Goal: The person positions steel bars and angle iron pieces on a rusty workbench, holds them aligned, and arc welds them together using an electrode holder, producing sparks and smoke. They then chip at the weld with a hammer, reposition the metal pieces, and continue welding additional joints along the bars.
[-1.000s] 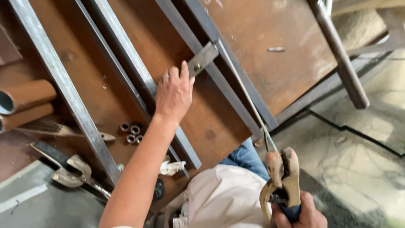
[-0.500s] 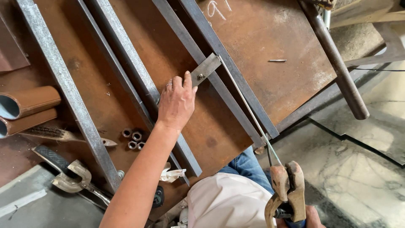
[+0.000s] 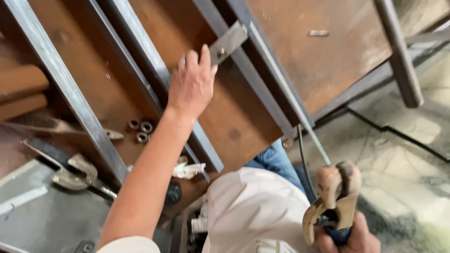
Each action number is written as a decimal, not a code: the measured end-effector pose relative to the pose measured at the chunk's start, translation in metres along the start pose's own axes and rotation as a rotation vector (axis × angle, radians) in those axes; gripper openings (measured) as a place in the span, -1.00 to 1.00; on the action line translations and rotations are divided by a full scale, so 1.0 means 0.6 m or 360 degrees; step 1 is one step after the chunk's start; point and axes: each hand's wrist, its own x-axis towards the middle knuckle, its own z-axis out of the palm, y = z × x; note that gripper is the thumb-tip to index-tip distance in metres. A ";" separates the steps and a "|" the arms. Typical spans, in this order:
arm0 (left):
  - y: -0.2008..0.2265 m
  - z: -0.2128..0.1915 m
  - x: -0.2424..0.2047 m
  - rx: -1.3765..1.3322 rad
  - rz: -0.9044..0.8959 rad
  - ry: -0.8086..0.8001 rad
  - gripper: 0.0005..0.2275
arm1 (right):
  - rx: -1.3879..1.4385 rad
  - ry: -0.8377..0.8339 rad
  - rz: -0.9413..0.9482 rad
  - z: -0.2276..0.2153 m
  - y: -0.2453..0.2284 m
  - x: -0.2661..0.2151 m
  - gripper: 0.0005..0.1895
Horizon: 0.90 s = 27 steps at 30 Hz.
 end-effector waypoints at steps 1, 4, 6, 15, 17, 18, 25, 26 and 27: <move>-0.004 0.007 0.001 -0.0008 0.0030 0.0049 -0.55 | -0.0016 -0.0053 0.0015 -0.008 -0.034 0.050 -0.40; -0.011 0.019 -0.008 0.0031 0.0074 0.0093 -0.54 | -0.0013 -0.0156 0.0095 -0.015 -0.123 0.092 -0.38; -0.014 0.024 -0.005 0.0081 0.0101 0.0138 -0.54 | 0.0006 -0.0164 0.0131 -0.017 -0.139 0.099 -0.36; -0.012 0.022 0.000 0.0082 0.0093 0.0103 -0.54 | -0.0009 -0.0106 0.0077 -0.006 -0.138 0.104 -0.41; -0.018 0.032 -0.002 0.0116 0.0156 0.0167 -0.55 | 0.0003 -0.0112 0.0087 -0.006 -0.140 0.107 -0.39; -0.015 0.027 -0.003 0.0116 0.0158 0.0173 -0.55 | 0.0003 -0.0107 0.0084 -0.006 -0.138 0.107 -0.39; -0.005 0.008 0.000 0.0112 0.0091 0.0130 -0.54 | -0.0018 -0.0115 0.0080 0.006 -0.110 0.106 -0.41; -0.005 0.008 0.001 0.0101 0.0088 0.0130 -0.54 | -0.0017 -0.0108 0.0087 0.008 -0.107 0.106 -0.40; -0.003 0.006 0.000 0.0102 0.0091 0.0141 -0.54 | -0.0015 -0.0099 0.0081 0.009 -0.107 0.106 -0.40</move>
